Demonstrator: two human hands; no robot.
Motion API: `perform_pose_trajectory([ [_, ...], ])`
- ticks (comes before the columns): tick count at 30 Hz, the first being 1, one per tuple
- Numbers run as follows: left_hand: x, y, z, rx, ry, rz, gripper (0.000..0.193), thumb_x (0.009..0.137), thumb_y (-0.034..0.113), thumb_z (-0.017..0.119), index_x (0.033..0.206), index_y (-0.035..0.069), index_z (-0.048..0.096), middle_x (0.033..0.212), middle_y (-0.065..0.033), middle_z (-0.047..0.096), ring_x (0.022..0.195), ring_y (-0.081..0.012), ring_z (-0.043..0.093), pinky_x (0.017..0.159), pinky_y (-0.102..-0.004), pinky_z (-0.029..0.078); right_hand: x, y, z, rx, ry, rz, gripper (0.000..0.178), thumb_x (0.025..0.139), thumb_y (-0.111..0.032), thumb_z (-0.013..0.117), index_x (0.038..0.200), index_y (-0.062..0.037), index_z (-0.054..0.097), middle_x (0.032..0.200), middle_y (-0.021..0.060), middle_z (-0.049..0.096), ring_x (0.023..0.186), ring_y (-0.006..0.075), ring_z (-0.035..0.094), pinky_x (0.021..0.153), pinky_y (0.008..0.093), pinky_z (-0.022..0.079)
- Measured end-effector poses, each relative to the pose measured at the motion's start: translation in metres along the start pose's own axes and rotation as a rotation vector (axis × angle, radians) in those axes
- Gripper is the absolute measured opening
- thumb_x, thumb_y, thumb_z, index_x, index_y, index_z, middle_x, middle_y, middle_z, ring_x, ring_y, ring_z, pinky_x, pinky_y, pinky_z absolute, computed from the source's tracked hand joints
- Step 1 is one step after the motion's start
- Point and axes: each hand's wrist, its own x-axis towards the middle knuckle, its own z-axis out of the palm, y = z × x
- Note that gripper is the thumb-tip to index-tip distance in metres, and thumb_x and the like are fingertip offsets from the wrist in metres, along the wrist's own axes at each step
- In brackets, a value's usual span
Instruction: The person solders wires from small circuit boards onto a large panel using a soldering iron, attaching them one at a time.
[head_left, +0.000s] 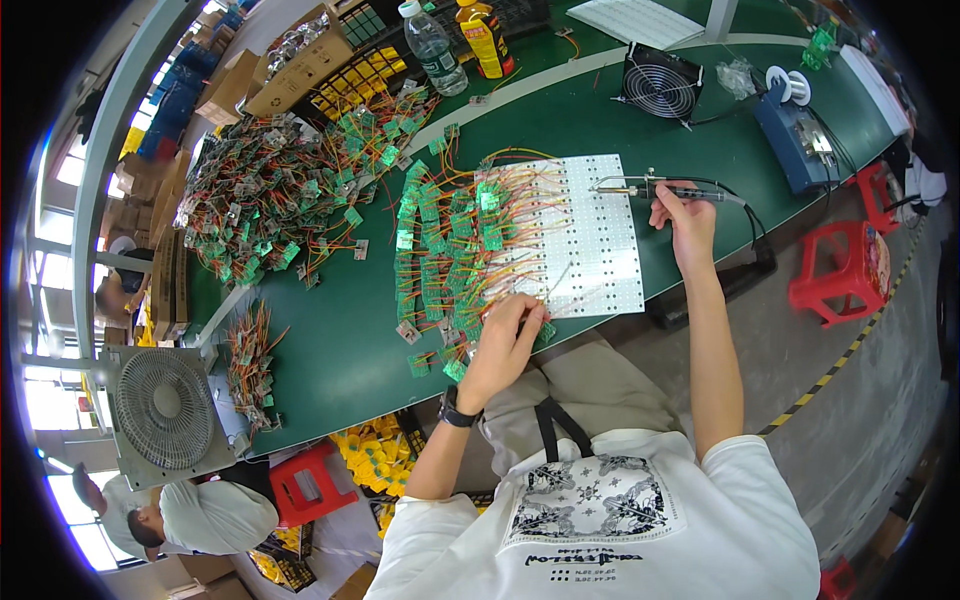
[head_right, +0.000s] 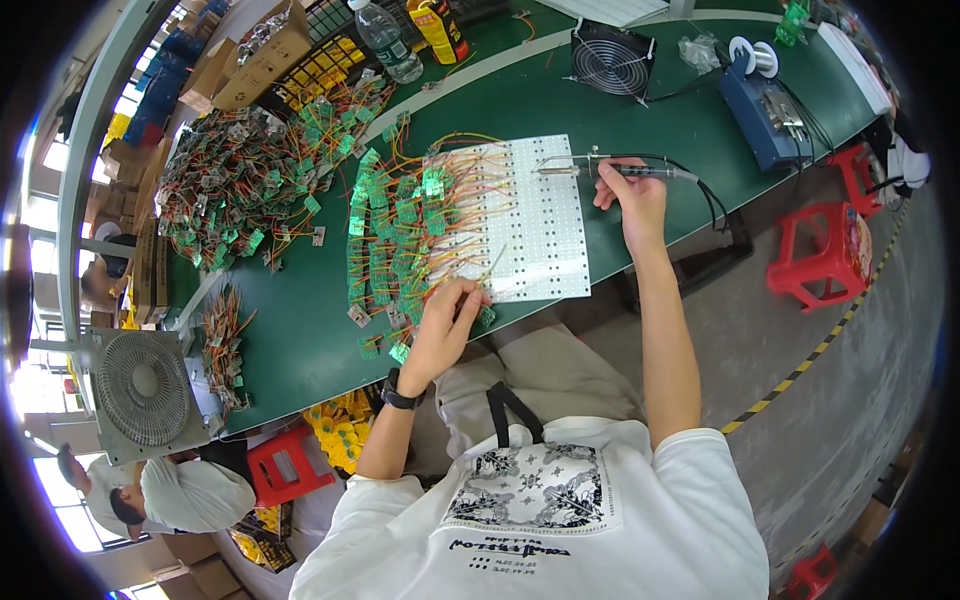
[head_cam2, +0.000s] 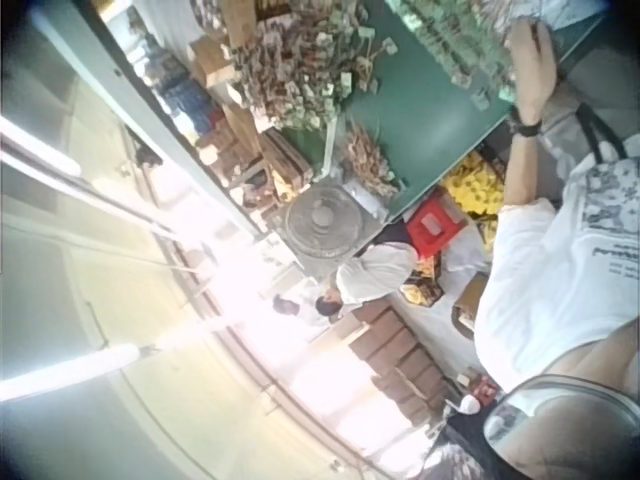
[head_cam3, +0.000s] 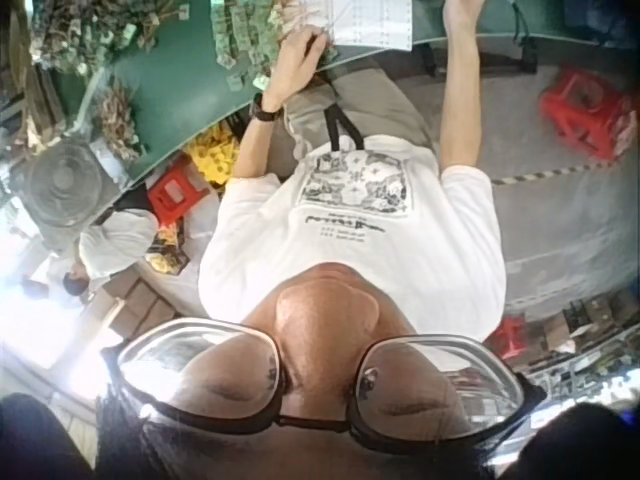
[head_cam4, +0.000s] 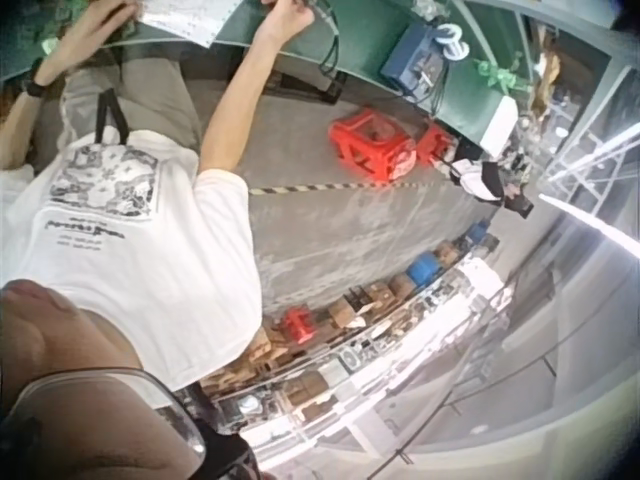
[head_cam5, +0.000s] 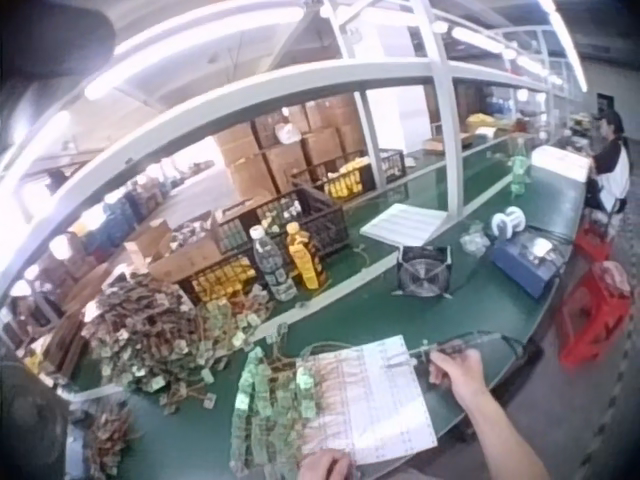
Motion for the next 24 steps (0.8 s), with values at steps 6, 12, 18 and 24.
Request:
perform_pose_trajectory([
  [6,0.036,-0.009,-0.014,-0.079,-0.048,-0.103,0.017,0.099,0.013,0.051,0.092,-0.001,0.058,0.080,-0.0065,0.061,0.070,-0.0122,0.053,0.066,-0.0265,0.043,0.002,-0.001,0.000,0.002,0.008,0.013,0.019,0.087,-0.012,0.068,0.097,0.0038,0.063,0.072,0.0081,0.063,0.057,0.0143,0.059,0.053,0.0240,0.043],
  [12,0.050,0.014,-0.030,-0.078,-0.001,-0.075,0.018,0.094,0.008,0.057,0.106,-0.004,0.061,0.087,-0.0123,0.071,0.078,-0.0160,0.069,0.072,-0.0272,0.052,0.004,0.000,0.000,0.049,0.067,-0.004,0.019,0.088,-0.012,0.068,0.097,0.0037,0.063,0.074,0.0084,0.063,0.058,0.0144,0.060,0.053,0.0243,0.044],
  [18,0.053,0.037,-0.045,-0.174,0.110,-0.142,0.013,0.092,0.007,0.062,0.094,-0.006,0.065,0.082,-0.0098,0.072,0.079,-0.0125,0.069,0.072,-0.0236,0.052,0.002,0.001,-0.001,-0.002,0.045,0.015,0.020,0.088,-0.013,0.069,0.098,0.0035,0.063,0.074,0.0080,0.063,0.058,0.0141,0.060,0.054,0.0239,0.044],
  [24,0.085,0.018,-0.049,-0.129,0.139,-0.008,0.018,0.097,0.010,0.056,0.099,-0.007,0.064,0.077,-0.0088,0.070,0.071,-0.0123,0.067,0.070,-0.0260,0.053,0.003,0.003,-0.001,-0.032,0.017,0.017,0.020,0.088,-0.014,0.069,0.098,0.0027,0.064,0.074,0.0075,0.063,0.058,0.0135,0.059,0.054,0.0236,0.043],
])
